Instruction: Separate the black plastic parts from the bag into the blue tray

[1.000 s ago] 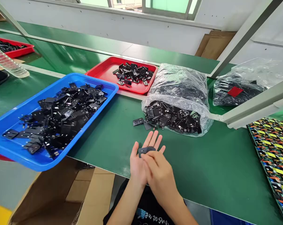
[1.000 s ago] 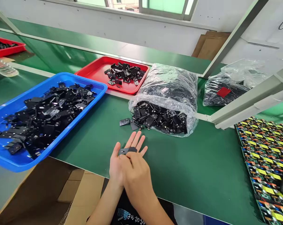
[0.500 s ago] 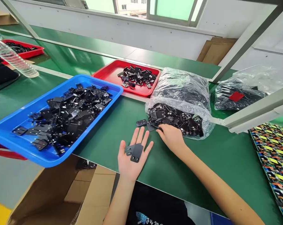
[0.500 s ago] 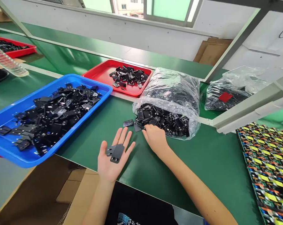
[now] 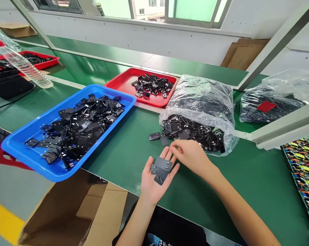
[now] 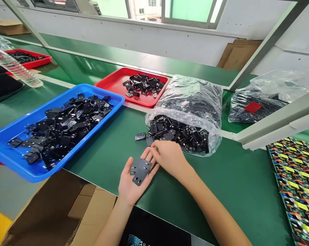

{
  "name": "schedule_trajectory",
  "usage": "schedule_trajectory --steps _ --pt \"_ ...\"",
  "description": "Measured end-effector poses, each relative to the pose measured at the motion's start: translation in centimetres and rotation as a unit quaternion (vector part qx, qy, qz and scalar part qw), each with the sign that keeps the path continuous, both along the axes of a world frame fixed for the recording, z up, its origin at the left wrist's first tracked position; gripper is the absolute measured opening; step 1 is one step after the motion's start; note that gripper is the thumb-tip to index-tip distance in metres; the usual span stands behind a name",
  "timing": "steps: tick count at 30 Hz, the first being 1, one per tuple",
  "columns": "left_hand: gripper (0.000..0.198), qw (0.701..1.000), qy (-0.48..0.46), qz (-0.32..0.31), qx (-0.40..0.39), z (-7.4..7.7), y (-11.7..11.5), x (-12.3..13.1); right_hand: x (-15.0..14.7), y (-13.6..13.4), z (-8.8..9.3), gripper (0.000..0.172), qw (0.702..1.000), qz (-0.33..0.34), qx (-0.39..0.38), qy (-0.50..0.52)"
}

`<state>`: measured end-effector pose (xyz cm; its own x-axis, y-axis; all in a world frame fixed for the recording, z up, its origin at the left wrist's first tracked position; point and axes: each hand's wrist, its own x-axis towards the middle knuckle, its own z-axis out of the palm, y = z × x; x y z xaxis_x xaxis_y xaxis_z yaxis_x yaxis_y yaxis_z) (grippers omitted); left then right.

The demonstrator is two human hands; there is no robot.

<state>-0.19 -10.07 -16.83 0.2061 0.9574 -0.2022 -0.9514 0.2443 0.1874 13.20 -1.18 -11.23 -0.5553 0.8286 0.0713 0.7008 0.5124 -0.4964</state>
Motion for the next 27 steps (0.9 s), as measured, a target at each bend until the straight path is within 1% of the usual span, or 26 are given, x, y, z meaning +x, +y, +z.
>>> schedule_trajectory --steps 2,3,5,8,10,12,14,15,17,19,21,23,24,27 --pt "0.054 1.0 -0.01 -0.016 0.021 -0.1 -0.1 0.2 1.1 1.4 -0.5 0.019 0.994 -0.059 0.08 -0.046" --pt "0.054 0.999 -0.012 -0.02 0.03 -0.1 -0.1 0.2 1.7 2.1 -0.9 0.018 0.988 -0.07 0.117 -0.073" --pt "0.053 0.999 -0.007 -0.021 0.043 0.0 -0.2 0.1 2.6 3.2 -1.8 0.02 0.976 -0.061 0.168 -0.127" --pt "0.052 0.999 0.007 -0.01 0.053 0.2 -0.2 0.1 3.1 3.8 -2.9 0.024 0.964 -0.027 0.2 -0.173" --pt "0.052 0.998 0.014 0.002 0.054 0.5 -0.1 0.0 3.0 3.8 -3.2 0.02 0.962 -0.018 0.211 -0.172" --pt "0.053 0.998 0.016 0.015 0.054 0.7 -0.1 0.0 2.7 3.7 -3.1 0.02 0.967 -0.019 0.211 -0.144" --pt "0.054 0.998 0.014 0.024 0.053 0.9 -0.2 -0.1 2.5 3.4 -2.5 0.023 0.979 -0.029 0.188 -0.076" --pt "0.055 0.998 0.012 0.027 0.053 0.9 -0.2 -0.1 2.3 3.2 -2.1 0.024 0.986 -0.034 0.164 -0.027" --pt "0.056 0.998 0.005 0.028 0.055 0.9 -0.2 -0.1 2.0 2.5 -1.1 0.024 0.992 -0.029 0.091 0.079" --pt "0.057 0.998 -0.005 0.031 0.055 0.8 -0.3 -0.1 1.6 1.6 0.0 0.025 0.988 0.009 0.007 0.154" --pt "0.058 0.998 -0.013 0.039 0.048 0.7 -0.3 0.0 1.2 0.7 0.8 0.025 0.98 0.066 -0.059 0.177" --pt "0.059 0.998 -0.018 0.041 0.043 0.5 -0.4 0.1 0.9 0.3 1.0 0.022 0.976 0.091 -0.091 0.178" --pt "0.06 0.998 -0.021 0.036 0.044 0.5 -0.4 0.1 0.8 0.2 0.9 0.021 0.976 0.083 -0.096 0.179" --pt "0.062 0.998 -0.029 0.018 0.06 0.6 -0.4 0.1 1.1 0.7 0.2 0.019 0.98 0.015 -0.089 0.177"
